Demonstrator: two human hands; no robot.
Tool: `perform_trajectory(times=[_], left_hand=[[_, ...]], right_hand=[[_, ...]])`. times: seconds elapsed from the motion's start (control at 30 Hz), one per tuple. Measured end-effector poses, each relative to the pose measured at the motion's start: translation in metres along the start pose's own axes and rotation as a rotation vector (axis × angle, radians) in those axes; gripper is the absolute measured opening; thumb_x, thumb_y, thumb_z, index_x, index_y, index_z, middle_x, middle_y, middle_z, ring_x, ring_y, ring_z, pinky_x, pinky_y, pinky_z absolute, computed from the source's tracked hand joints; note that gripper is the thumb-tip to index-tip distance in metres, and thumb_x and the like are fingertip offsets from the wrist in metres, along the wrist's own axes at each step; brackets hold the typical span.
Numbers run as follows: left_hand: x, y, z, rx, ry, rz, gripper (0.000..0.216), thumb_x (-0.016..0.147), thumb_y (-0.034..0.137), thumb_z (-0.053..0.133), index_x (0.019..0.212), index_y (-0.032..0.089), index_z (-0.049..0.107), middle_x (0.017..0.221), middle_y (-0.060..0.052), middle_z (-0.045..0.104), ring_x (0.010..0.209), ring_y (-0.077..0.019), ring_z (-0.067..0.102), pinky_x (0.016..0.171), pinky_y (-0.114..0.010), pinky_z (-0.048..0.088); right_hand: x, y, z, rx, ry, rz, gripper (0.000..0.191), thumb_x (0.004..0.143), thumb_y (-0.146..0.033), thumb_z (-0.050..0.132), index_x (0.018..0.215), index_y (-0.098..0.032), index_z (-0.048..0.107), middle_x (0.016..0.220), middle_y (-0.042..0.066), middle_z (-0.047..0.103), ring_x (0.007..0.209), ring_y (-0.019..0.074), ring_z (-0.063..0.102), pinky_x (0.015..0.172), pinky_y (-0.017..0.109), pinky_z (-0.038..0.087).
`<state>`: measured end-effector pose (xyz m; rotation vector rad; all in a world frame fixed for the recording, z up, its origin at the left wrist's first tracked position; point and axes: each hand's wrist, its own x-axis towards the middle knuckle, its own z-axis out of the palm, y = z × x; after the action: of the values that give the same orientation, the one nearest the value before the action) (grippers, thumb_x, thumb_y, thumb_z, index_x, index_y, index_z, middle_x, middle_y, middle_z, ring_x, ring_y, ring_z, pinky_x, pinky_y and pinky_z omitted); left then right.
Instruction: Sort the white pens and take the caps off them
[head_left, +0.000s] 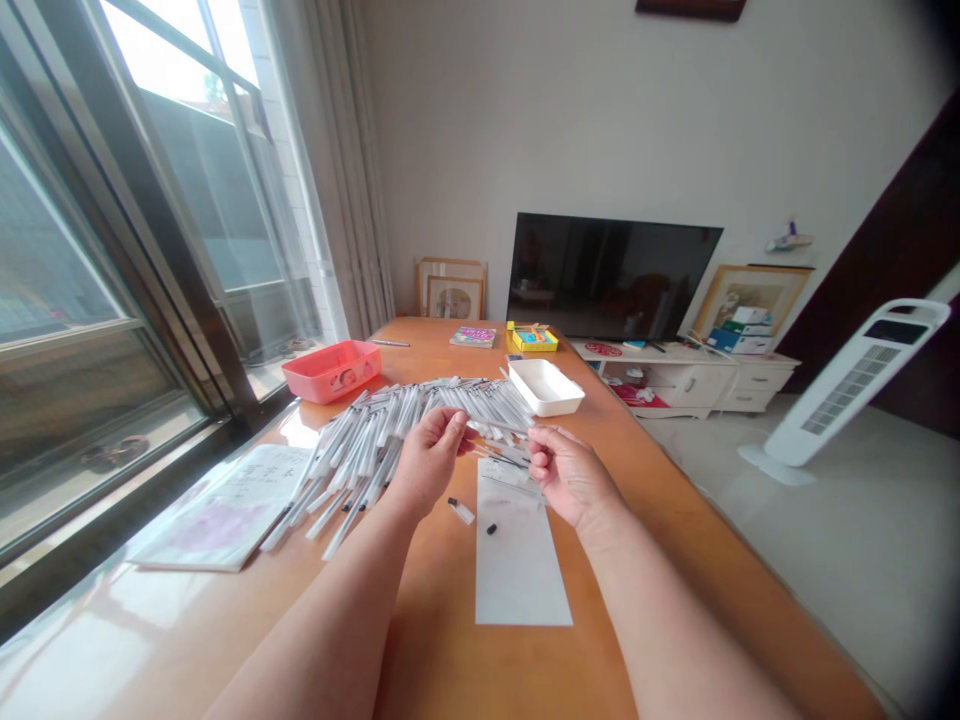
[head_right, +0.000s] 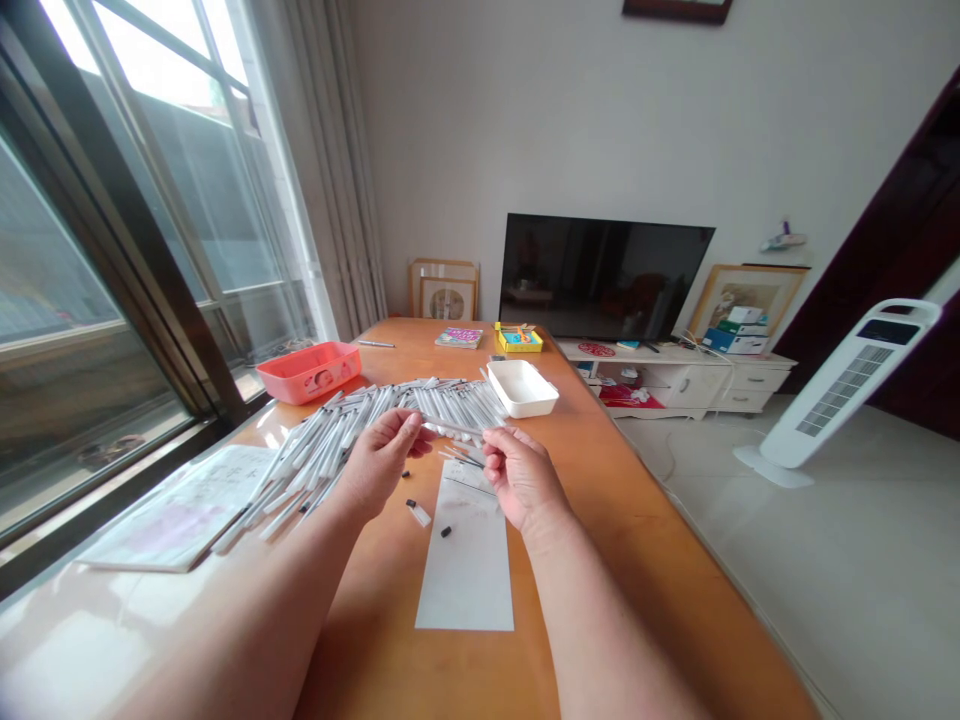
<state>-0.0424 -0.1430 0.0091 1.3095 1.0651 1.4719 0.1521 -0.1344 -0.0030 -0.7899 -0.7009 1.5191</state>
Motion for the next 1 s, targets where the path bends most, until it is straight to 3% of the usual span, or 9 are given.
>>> perform_trajectory(times=[0.23, 0.43, 0.7, 0.77, 0.87, 1.0], left_hand=[[-0.005, 0.007, 0.006, 0.068, -0.101, 0.012, 0.028, 0.088, 0.047, 0.065, 0.079, 0.02, 0.061, 0.074, -0.002, 0.066, 0.065, -0.0143, 0.057, 0.065, -0.027, 0.046], [-0.008, 0.006, 0.008, 0.083, -0.12, 0.0, 0.033, 0.09, 0.044, 0.061, 0.067, 0.021, 0.055, 0.061, 0.0, 0.055, 0.058, -0.0135, 0.047, 0.058, -0.027, 0.038], [-0.003, -0.006, 0.006, -0.123, -0.114, -0.261, 0.042, 0.09, 0.047, 0.058, 0.058, 0.022, 0.045, 0.048, 0.005, 0.035, 0.042, -0.0092, 0.027, 0.046, -0.026, 0.024], [-0.003, -0.005, 0.005, -0.08, -0.087, -0.251, 0.045, 0.089, 0.052, 0.058, 0.059, 0.021, 0.047, 0.048, 0.003, 0.04, 0.043, -0.0095, 0.032, 0.046, -0.026, 0.026], [-0.004, -0.003, 0.003, -0.048, -0.048, -0.213, 0.04, 0.086, 0.057, 0.062, 0.072, 0.02, 0.057, 0.063, -0.002, 0.061, 0.052, -0.0119, 0.048, 0.053, -0.026, 0.037], [-0.004, -0.004, 0.003, -0.094, -0.133, -0.195, 0.034, 0.082, 0.051, 0.071, 0.081, 0.019, 0.059, 0.079, -0.004, 0.068, 0.062, -0.0117, 0.055, 0.062, -0.026, 0.045]], right_hand=[[0.005, -0.007, 0.0, 0.15, 0.057, -0.016, 0.033, 0.065, -0.026, 0.089, 0.08, -0.018, 0.061, 0.066, -0.004, 0.055, 0.051, 0.0057, 0.045, 0.04, 0.017, 0.035], [0.001, -0.005, 0.003, 0.08, 0.072, -0.135, 0.033, 0.065, -0.033, 0.09, 0.08, -0.018, 0.064, 0.068, -0.002, 0.059, 0.053, 0.0064, 0.046, 0.042, 0.018, 0.036], [-0.013, -0.003, 0.015, -0.154, 0.052, -0.339, 0.031, 0.076, -0.043, 0.082, 0.084, -0.018, 0.065, 0.069, -0.001, 0.063, 0.056, 0.0065, 0.049, 0.05, 0.019, 0.038], [-0.013, -0.003, 0.015, -0.175, 0.068, -0.338, 0.031, 0.076, -0.043, 0.082, 0.084, -0.019, 0.065, 0.068, -0.001, 0.063, 0.055, 0.0064, 0.048, 0.049, 0.019, 0.037], [-0.01, -0.003, 0.012, -0.168, 0.121, -0.336, 0.033, 0.073, -0.044, 0.083, 0.081, -0.018, 0.064, 0.066, -0.002, 0.062, 0.052, 0.0062, 0.046, 0.047, 0.019, 0.035], [-0.007, -0.003, 0.01, -0.123, 0.124, -0.317, 0.034, 0.07, -0.043, 0.085, 0.077, -0.018, 0.063, 0.065, -0.001, 0.061, 0.051, 0.0062, 0.045, 0.045, 0.019, 0.032]])
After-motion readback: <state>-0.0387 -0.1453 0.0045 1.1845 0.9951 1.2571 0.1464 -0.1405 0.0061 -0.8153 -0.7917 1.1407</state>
